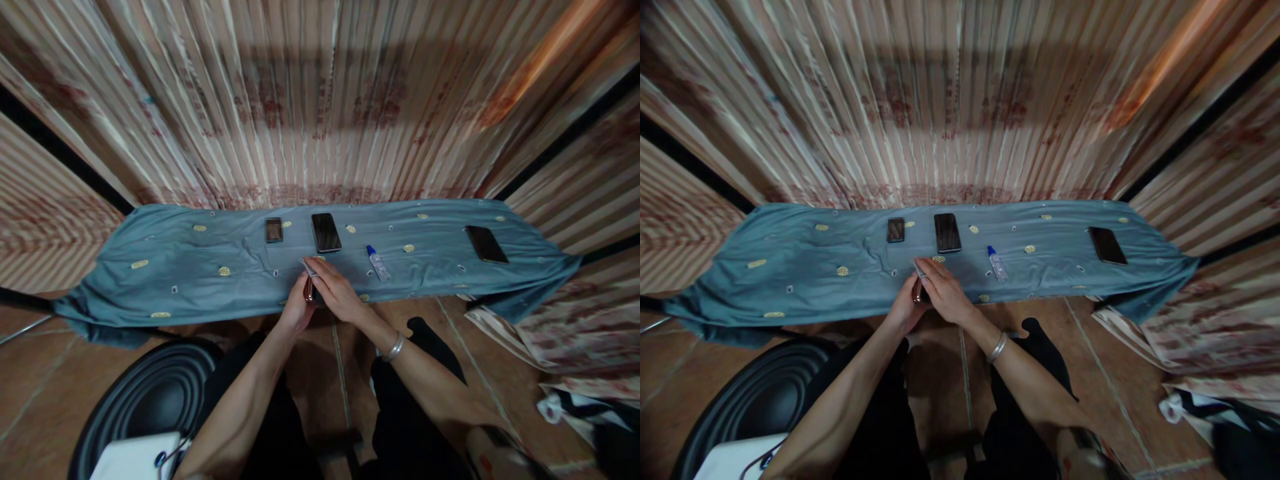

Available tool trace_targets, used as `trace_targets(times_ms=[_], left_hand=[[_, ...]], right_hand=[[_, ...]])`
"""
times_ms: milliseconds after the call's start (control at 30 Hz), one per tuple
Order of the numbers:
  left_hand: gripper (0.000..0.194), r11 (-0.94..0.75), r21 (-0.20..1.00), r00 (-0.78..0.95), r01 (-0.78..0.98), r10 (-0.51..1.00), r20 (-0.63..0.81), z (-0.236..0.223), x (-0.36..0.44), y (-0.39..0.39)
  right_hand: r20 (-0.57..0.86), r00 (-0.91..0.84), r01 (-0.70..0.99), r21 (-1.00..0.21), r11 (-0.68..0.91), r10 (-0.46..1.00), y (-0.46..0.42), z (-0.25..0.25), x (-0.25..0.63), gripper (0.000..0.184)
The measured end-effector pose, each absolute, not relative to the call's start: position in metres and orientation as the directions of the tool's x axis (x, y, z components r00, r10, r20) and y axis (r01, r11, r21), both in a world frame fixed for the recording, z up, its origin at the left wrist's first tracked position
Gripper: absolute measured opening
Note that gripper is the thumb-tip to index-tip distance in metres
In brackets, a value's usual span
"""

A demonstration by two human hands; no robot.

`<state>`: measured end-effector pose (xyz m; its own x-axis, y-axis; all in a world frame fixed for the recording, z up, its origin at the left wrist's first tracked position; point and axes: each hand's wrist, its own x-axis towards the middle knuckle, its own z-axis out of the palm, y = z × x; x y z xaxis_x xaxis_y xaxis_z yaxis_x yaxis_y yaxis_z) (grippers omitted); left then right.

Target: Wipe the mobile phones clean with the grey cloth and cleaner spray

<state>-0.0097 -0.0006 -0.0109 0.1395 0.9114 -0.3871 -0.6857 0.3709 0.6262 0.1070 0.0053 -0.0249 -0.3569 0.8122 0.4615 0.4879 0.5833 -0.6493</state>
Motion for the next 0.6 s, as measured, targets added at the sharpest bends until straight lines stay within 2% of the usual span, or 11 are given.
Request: trace_targets(times_ms=[167, 267, 400, 600], left_hand=[[0.017, 0.233, 0.793, 0.062, -0.563, 0.969, -0.241, -0.023, -0.014, 0.003], [0.018, 0.181, 0.843, 0.034, -0.507, 0.981, -0.191, -0.027, -0.016, 0.004], [0.021, 0.176, 0.81, -0.004, -0.56, 0.976, -0.216, -0.021, -0.021, 0.004], [0.024, 0.331, 0.675, 0.107, -0.659, 0.93, -0.351, 0.0, -0.026, 0.001]], right_hand=[[0.441, -0.296, 0.44, -0.725, 0.53, 0.847, 0.003, -0.018, 0.111, 0.043], [0.432, -0.276, 0.438, -0.739, 0.512, 0.859, 0.003, -0.017, 0.114, 0.043], [0.41, -0.276, 0.471, -0.73, 0.494, 0.869, 0.009, -0.024, 0.118, 0.042], [0.39, -0.224, 0.489, -0.748, 0.449, 0.893, 0.014, -0.033, 0.122, 0.041]])
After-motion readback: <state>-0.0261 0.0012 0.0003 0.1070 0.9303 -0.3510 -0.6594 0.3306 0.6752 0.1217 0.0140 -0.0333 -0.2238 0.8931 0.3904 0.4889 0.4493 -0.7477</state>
